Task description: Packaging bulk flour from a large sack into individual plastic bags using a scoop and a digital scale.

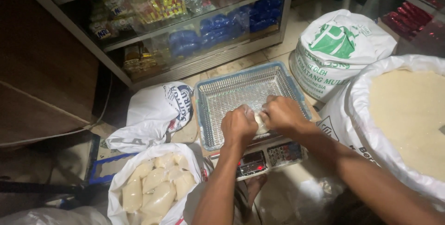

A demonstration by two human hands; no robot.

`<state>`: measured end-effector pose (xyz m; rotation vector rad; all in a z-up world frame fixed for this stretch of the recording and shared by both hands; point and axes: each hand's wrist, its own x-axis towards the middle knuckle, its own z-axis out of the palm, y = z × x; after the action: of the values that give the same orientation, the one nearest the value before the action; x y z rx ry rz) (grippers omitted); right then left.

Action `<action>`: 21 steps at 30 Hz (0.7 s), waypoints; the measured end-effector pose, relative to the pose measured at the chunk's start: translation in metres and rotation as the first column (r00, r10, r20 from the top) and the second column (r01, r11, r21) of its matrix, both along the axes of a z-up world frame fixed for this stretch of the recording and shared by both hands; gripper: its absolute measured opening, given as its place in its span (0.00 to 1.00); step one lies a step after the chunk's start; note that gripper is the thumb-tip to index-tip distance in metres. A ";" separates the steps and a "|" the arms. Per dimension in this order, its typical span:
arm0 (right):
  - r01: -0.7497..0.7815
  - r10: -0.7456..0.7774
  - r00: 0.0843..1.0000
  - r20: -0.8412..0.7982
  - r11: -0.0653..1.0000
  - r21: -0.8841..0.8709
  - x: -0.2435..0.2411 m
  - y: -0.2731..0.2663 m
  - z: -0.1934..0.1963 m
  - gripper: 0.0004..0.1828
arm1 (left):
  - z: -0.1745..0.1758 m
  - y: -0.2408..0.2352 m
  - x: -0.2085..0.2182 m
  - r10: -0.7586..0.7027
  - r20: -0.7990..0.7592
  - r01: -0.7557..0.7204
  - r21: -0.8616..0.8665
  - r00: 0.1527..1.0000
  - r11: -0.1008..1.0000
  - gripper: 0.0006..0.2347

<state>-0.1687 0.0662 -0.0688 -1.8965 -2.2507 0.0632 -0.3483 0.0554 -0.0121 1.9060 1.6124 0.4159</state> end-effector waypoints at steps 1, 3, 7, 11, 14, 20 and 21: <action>0.024 -0.024 0.999 0.025 1.000 0.019 -0.001 0.000 -0.004 0.16 | 0.007 -0.004 0.000 0.006 0.006 -0.006 0.012 1.000 1.000 0.13; 0.033 -0.034 0.999 0.014 0.999 0.028 -0.004 -0.004 -0.006 0.16 | 0.006 -0.004 -0.002 0.000 -0.022 0.001 0.009 1.000 1.000 0.14; 0.031 -0.031 0.999 0.017 0.999 0.026 -0.013 -0.013 0.004 0.12 | -0.004 0.000 -0.004 -0.040 -0.106 0.037 -0.024 0.994 0.999 0.13; 0.068 -0.068 0.998 -0.017 0.998 -0.003 -0.016 -0.010 -0.012 0.12 | 0.008 -0.001 -0.004 -0.065 -0.165 0.055 -0.064 0.984 0.996 0.14; -0.031 0.077 0.988 -0.137 0.952 0.306 -0.015 -0.013 -0.016 0.13 | -0.006 0.007 -0.002 -0.063 -0.208 0.053 -0.051 0.976 0.997 0.13; 0.058 -0.058 0.998 -0.035 0.998 0.001 -0.023 -0.018 0.022 0.09 | -0.009 0.012 -0.008 -0.021 -0.163 0.019 -0.011 0.986 1.000 0.11; 0.081 -0.084 0.995 -0.056 0.996 -0.047 -0.021 -0.018 0.025 0.10 | -0.002 0.010 -0.010 -0.027 -0.166 0.020 -0.042 0.986 0.999 0.14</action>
<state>-0.1897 0.0482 -0.0434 -1.9812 -2.1488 0.1549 -0.3578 0.0659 -0.0138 1.9714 1.6891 0.2172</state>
